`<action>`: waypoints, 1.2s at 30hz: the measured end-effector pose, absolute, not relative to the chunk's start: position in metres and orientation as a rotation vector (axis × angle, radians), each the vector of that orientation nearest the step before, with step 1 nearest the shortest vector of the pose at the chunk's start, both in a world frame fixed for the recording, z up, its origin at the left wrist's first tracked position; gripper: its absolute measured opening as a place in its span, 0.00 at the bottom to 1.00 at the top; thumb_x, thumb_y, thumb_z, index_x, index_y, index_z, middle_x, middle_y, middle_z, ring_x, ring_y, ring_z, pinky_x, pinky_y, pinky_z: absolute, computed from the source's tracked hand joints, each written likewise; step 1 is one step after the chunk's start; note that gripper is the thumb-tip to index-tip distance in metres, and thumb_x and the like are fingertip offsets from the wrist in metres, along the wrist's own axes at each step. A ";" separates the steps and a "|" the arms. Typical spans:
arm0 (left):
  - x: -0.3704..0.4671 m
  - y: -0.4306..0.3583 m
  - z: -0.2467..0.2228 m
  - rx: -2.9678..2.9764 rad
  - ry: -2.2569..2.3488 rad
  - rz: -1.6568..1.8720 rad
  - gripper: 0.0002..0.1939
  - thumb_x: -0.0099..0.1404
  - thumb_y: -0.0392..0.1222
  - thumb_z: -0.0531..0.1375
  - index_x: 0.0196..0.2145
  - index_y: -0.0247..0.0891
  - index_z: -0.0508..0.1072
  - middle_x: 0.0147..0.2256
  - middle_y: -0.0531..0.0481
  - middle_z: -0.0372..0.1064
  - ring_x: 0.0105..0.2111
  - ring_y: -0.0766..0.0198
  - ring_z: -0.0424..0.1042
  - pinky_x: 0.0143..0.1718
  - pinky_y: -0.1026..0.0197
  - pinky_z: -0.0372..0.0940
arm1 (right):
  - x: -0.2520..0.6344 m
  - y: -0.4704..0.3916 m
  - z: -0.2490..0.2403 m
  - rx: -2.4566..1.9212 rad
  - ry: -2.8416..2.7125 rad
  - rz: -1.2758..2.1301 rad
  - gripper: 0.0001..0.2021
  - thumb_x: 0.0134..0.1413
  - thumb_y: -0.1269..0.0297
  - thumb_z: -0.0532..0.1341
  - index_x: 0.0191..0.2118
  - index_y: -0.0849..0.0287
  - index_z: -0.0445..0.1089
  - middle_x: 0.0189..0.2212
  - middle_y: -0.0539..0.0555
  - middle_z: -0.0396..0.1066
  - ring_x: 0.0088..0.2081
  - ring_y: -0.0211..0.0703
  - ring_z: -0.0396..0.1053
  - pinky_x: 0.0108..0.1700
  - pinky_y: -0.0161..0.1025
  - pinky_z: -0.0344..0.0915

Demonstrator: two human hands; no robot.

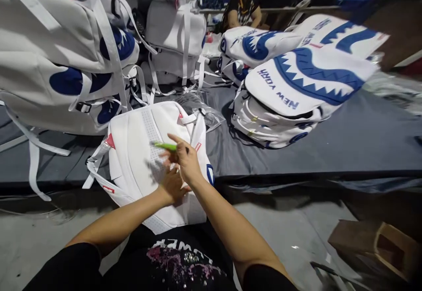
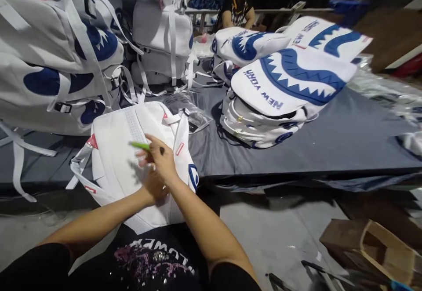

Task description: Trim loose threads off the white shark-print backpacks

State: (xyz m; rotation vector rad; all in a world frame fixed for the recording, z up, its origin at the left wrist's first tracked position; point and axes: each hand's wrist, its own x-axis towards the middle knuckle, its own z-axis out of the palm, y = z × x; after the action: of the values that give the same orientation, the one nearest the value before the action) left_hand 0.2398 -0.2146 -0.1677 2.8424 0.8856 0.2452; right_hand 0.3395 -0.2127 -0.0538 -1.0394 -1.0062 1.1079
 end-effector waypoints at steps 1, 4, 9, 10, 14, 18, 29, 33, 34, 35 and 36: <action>0.241 -0.220 -0.172 2.851 0.788 0.209 0.34 0.73 0.59 0.49 0.70 0.43 0.56 0.69 0.46 0.54 0.70 0.43 0.50 0.72 0.38 0.43 | 0.333 -0.200 -0.062 -0.997 -1.069 1.001 0.34 0.61 0.35 0.55 0.61 0.57 0.67 0.36 0.57 0.80 0.30 0.43 0.76 0.35 0.43 0.76; 0.238 -0.233 -0.179 2.830 0.498 0.188 0.37 0.71 0.64 0.51 0.70 0.42 0.56 0.70 0.44 0.52 0.70 0.44 0.50 0.72 0.38 0.43 | 0.346 -0.192 -0.095 -1.010 -1.447 0.449 0.20 0.64 0.53 0.62 0.58 0.53 0.70 0.49 0.60 0.77 0.47 0.49 0.77 0.56 0.54 0.71; 0.217 -0.212 -0.152 2.790 0.175 0.377 0.27 0.72 0.58 0.52 0.56 0.36 0.73 0.55 0.41 0.73 0.63 0.47 0.64 0.69 0.39 0.52 | 0.394 -0.247 -0.151 -1.245 -1.583 -0.137 0.26 0.63 0.76 0.57 0.65 0.54 0.61 0.53 0.65 0.73 0.55 0.53 0.73 0.52 0.55 0.74; 0.216 -0.198 -0.139 2.811 0.174 0.450 0.22 0.74 0.52 0.52 0.52 0.35 0.75 0.51 0.42 0.76 0.58 0.50 0.68 0.66 0.43 0.57 | 0.396 -0.257 -0.159 -1.259 -1.554 -0.148 0.29 0.62 0.77 0.57 0.67 0.54 0.58 0.53 0.65 0.72 0.54 0.54 0.73 0.50 0.54 0.75; 0.247 -0.123 -0.079 3.070 0.481 0.575 0.21 0.74 0.46 0.50 0.53 0.32 0.74 0.55 0.37 0.72 0.59 0.47 0.66 0.62 0.42 0.57 | 0.387 -0.268 -0.178 -1.236 -1.472 -0.170 0.33 0.60 0.77 0.57 0.69 0.54 0.52 0.52 0.64 0.73 0.52 0.53 0.74 0.49 0.55 0.76; 0.296 -0.076 -0.041 3.306 0.345 -0.038 0.31 0.72 0.62 0.50 0.45 0.29 0.75 0.43 0.35 0.75 0.43 0.50 0.71 0.49 0.47 0.61 | 0.384 -0.262 -0.179 -1.251 -1.490 -0.158 0.33 0.60 0.78 0.55 0.69 0.54 0.51 0.52 0.65 0.72 0.53 0.54 0.73 0.50 0.57 0.75; 0.301 -0.052 -0.009 3.262 0.394 -0.321 0.33 0.63 0.68 0.57 0.38 0.30 0.76 0.37 0.48 0.73 0.44 0.57 0.66 0.57 0.44 0.53 | 0.390 -0.262 -0.181 -1.208 -1.471 -0.161 0.34 0.60 0.78 0.56 0.69 0.52 0.50 0.52 0.65 0.72 0.50 0.53 0.74 0.44 0.54 0.76; 0.295 -0.028 0.013 3.287 0.417 -0.331 0.37 0.64 0.70 0.51 0.37 0.27 0.77 0.36 0.53 0.69 0.50 0.57 0.65 0.61 0.38 0.49 | 0.388 -0.262 -0.182 -1.193 -1.485 -0.167 0.36 0.58 0.79 0.56 0.70 0.54 0.50 0.52 0.65 0.72 0.50 0.54 0.73 0.43 0.52 0.76; 0.293 -0.023 0.018 3.295 0.435 -0.309 0.38 0.65 0.69 0.50 0.36 0.26 0.77 0.36 0.52 0.68 0.52 0.54 0.65 0.60 0.38 0.48 | 0.388 -0.262 -0.182 -1.195 -1.487 -0.164 0.36 0.58 0.79 0.56 0.70 0.53 0.49 0.53 0.65 0.72 0.50 0.54 0.73 0.43 0.52 0.76; 0.291 -0.019 0.021 3.292 0.449 -0.280 0.38 0.66 0.68 0.49 0.35 0.26 0.78 0.37 0.51 0.68 0.54 0.51 0.65 0.60 0.37 0.47 | 0.388 -0.262 -0.182 -1.200 -1.488 -0.159 0.36 0.58 0.79 0.56 0.70 0.52 0.49 0.53 0.65 0.71 0.50 0.54 0.73 0.43 0.52 0.76; 0.290 -0.018 0.022 3.276 0.448 -0.251 0.38 0.67 0.67 0.48 0.35 0.26 0.78 0.39 0.50 0.68 0.55 0.48 0.65 0.59 0.37 0.46 | 0.387 -0.262 -0.182 -1.206 -1.489 -0.158 0.36 0.58 0.79 0.56 0.70 0.52 0.49 0.53 0.64 0.71 0.50 0.54 0.73 0.43 0.52 0.76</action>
State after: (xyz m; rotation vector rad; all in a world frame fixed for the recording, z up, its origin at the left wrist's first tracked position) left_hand 0.2895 -0.0177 0.0221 3.2762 0.4484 -0.2511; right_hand 0.3875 -0.2615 -0.1819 -1.2057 -1.4886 -0.1579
